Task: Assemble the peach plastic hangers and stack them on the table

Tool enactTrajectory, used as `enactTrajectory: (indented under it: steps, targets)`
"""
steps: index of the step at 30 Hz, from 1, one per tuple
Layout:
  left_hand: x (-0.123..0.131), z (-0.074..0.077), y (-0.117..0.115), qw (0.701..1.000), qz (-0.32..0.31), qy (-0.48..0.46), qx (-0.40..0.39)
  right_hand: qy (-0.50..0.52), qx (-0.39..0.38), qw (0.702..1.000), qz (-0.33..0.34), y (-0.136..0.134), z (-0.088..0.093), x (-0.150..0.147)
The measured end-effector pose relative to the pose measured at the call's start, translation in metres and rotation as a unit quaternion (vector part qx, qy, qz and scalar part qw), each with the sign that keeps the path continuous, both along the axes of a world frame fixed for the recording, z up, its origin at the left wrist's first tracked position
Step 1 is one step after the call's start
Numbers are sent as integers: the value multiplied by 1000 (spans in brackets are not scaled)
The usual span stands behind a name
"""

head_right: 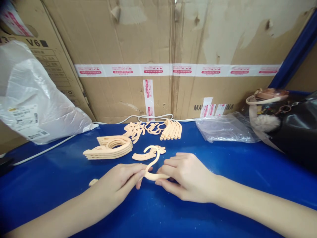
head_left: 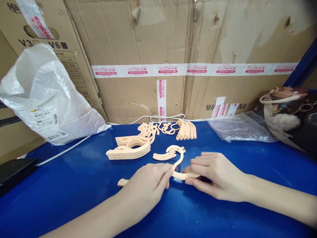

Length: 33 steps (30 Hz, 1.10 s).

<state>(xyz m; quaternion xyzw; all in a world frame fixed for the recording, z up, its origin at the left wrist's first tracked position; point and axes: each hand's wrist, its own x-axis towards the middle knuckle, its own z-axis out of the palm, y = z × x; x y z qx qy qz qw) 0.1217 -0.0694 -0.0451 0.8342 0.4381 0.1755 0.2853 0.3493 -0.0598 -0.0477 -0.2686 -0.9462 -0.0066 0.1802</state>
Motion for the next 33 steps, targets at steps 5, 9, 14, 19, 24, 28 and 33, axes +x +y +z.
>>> enactTrajectory:
  steps: [5, 9, 14, 19, 24, 28, 33]
  targets:
    - [1, 5, -6, 994, -49, 65, 69, 61, 37, 997, -21, 10, 5, 3]
    - [0, 2, -4, 992, -48, 69, 99, 99, 56, 993, -31, 13, 3, 4]
    - [-1, -3, -5, 991, -32, 66, 108, 110, 49, 993, -22, 11, 1, 7]
    - [2, 0, -8, 988, -41, 81, 128, 74, 102, 992, -23, 8, 2, 7]
    - [2, -3, -9, 969, -72, 125, 202, 66, 20, 998, -12, 2, 6, 1]
    - [5, -6, -13, 938, -139, 147, 282, 91, -28, 990, -100, 4, 5, 0]
    - [8, -6, -10, 910, -145, 213, 325, 88, -69, 983, -148, 18, 1, 7]
